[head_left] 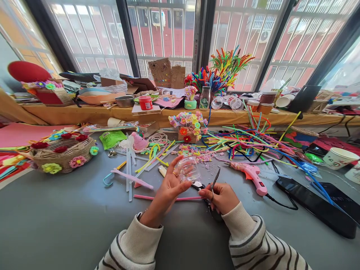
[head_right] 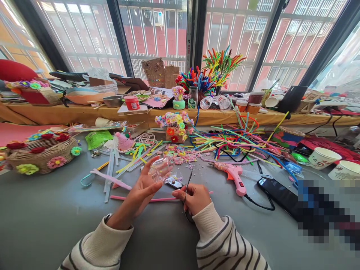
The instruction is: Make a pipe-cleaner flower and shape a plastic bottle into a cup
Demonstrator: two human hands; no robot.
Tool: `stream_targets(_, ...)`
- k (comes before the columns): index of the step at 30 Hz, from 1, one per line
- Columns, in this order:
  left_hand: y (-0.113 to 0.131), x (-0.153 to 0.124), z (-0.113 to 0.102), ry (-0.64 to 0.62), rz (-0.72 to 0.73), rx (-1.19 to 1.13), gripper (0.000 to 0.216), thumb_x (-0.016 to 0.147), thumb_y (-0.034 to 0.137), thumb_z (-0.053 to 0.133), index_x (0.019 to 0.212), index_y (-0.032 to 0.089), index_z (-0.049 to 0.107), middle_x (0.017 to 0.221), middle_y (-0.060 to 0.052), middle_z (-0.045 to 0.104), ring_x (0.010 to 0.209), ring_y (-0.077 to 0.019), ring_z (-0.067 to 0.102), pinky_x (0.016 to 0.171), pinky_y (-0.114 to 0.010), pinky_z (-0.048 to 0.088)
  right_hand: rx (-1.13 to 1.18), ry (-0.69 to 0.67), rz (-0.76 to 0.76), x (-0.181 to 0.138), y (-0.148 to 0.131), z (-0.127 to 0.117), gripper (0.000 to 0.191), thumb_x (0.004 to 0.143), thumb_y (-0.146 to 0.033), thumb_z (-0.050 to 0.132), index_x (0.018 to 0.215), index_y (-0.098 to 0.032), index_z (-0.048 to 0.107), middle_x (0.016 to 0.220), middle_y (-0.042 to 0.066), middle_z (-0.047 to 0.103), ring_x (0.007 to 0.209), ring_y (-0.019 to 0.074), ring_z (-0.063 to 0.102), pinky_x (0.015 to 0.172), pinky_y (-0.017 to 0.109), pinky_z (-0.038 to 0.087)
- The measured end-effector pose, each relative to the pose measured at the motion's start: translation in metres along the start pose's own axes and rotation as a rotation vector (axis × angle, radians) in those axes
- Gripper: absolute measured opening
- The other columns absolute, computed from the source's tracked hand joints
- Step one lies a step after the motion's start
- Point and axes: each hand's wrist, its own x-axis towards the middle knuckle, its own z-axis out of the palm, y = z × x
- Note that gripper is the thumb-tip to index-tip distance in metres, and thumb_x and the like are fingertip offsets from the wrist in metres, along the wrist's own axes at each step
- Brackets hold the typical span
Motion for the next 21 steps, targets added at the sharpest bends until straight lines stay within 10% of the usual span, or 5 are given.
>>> stream_targets(5, 0.0013, -0.0011, 0.0019, -0.035, -0.073, 0.058, 0.066, 0.059, 0.02, 0.061, 0.112, 0.035, 0.024, 0.118, -0.006, 0.034, 0.081, -0.0208, 0.054, 0.062, -0.037, 0.047, -0.106, 0.045, -0.041, 0.0008, 0.0025, 0.0003, 0.036, 0.058, -0.049, 0.052, 0.051, -0.014, 0.052, 0.029, -0.007, 0.037, 0.023, 0.0029, 0.029, 0.024, 0.015, 0.02)
stream_targets(21, -0.0053, 0.0025, -0.0038, 0.079, 0.045, 0.086, 0.054, 0.057, 0.027, 0.061, 0.104, 0.027, 0.036, 0.112, -0.005, 0.037, 0.093, -0.0249, 0.048, 0.079, -0.04, 0.038, -0.308, -0.081, -0.297, -0.0023, 0.0007, 0.0018, 0.059, 0.063, -0.065, 0.027, 0.053, -0.013, 0.053, 0.041, -0.002, 0.041, 0.04, 0.0083, 0.038, 0.04, 0.019, 0.029)
